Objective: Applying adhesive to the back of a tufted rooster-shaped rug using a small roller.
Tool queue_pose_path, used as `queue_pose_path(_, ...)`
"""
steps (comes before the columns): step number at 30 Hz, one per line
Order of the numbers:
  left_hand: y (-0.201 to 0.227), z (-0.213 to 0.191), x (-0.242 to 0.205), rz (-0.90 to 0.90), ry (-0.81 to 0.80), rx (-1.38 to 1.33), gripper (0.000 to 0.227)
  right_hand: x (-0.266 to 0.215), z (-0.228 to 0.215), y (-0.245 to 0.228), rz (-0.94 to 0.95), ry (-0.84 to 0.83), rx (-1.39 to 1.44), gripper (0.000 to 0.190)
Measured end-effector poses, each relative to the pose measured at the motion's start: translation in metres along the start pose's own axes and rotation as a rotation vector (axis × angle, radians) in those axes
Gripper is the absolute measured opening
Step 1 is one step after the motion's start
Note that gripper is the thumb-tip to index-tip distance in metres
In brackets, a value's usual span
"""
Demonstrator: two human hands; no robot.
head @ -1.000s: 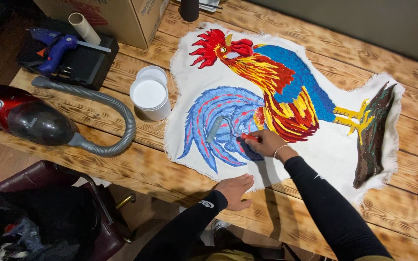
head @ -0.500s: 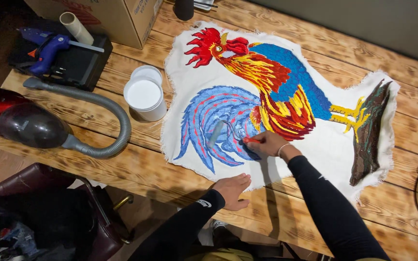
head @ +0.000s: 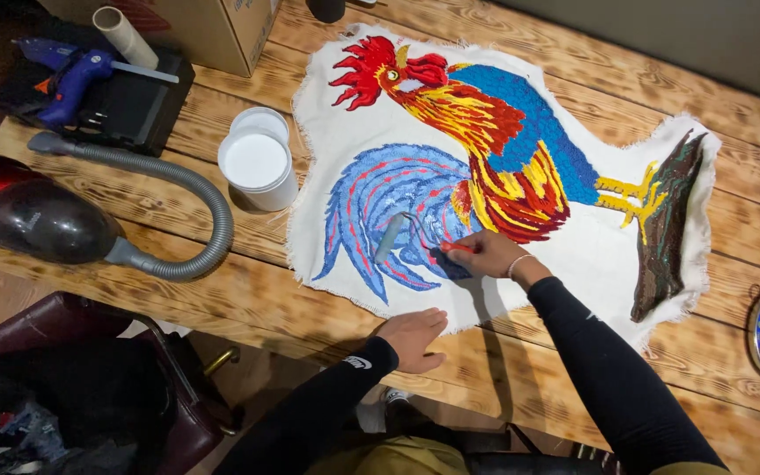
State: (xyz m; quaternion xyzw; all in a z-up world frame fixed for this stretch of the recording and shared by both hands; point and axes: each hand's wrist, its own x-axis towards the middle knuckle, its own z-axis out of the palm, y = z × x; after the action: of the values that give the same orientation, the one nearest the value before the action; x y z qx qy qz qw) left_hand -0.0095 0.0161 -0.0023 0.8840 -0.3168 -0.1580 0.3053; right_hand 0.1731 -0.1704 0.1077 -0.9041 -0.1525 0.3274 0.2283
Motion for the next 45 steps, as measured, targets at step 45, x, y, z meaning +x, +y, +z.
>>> queue_pose_path(45, -0.004, -0.002, -0.029, -0.087, 0.015, 0.043, 0.091, -0.08, 0.043, 0.042, 0.214, 0.199, -0.028, 0.046)
